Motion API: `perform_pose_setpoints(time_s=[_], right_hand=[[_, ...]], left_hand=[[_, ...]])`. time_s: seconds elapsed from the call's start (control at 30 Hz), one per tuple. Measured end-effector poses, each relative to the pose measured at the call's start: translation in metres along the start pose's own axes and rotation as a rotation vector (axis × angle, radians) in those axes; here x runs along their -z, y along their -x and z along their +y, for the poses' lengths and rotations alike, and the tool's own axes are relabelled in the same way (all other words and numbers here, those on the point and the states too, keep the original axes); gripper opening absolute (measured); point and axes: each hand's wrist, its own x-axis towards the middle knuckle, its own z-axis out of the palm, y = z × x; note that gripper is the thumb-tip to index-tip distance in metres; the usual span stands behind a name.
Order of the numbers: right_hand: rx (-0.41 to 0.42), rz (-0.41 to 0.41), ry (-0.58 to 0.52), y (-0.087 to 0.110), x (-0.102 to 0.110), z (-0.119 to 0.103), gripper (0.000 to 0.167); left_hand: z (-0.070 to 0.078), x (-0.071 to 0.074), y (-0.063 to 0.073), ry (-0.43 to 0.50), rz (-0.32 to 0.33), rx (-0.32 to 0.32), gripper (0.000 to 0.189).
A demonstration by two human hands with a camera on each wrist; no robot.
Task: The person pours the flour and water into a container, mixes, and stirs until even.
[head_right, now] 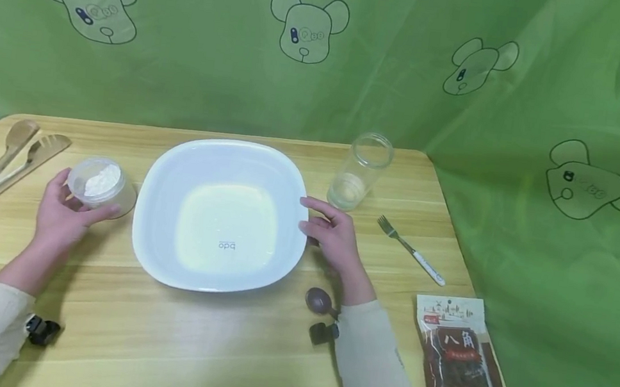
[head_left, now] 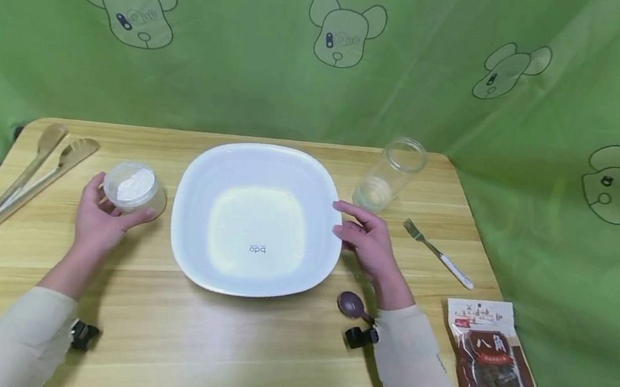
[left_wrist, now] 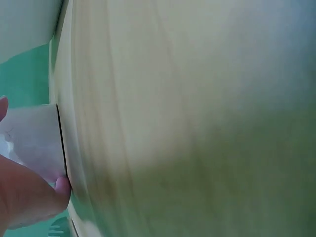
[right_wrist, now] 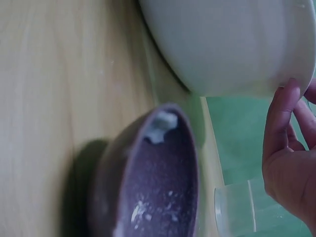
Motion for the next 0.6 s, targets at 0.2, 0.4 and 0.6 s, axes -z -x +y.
perform_pose_setpoints(time_s=[0.2,0.4,0.6], right_hand=[[-0.022,0.016,0.001,0.0006,-0.0014,-0.0015,0.047],[-0.051,0.018,-0.018,0.0033,-0.0020,-0.0021,0.048],[-0.056,0.027,-0.026,0.0042,-0.0031,-0.0043,0.049]], left_hand=[[-0.0026,-0.0032,-0.0021,-0.030,0.022,-0.050,0.111],[-0.0052,-0.0057,-0.0024,-0.056,0.030,-0.077,0.107],[-0.0040,-0.0070,-0.0050,-0.117,0.053,-0.115,0.108]])
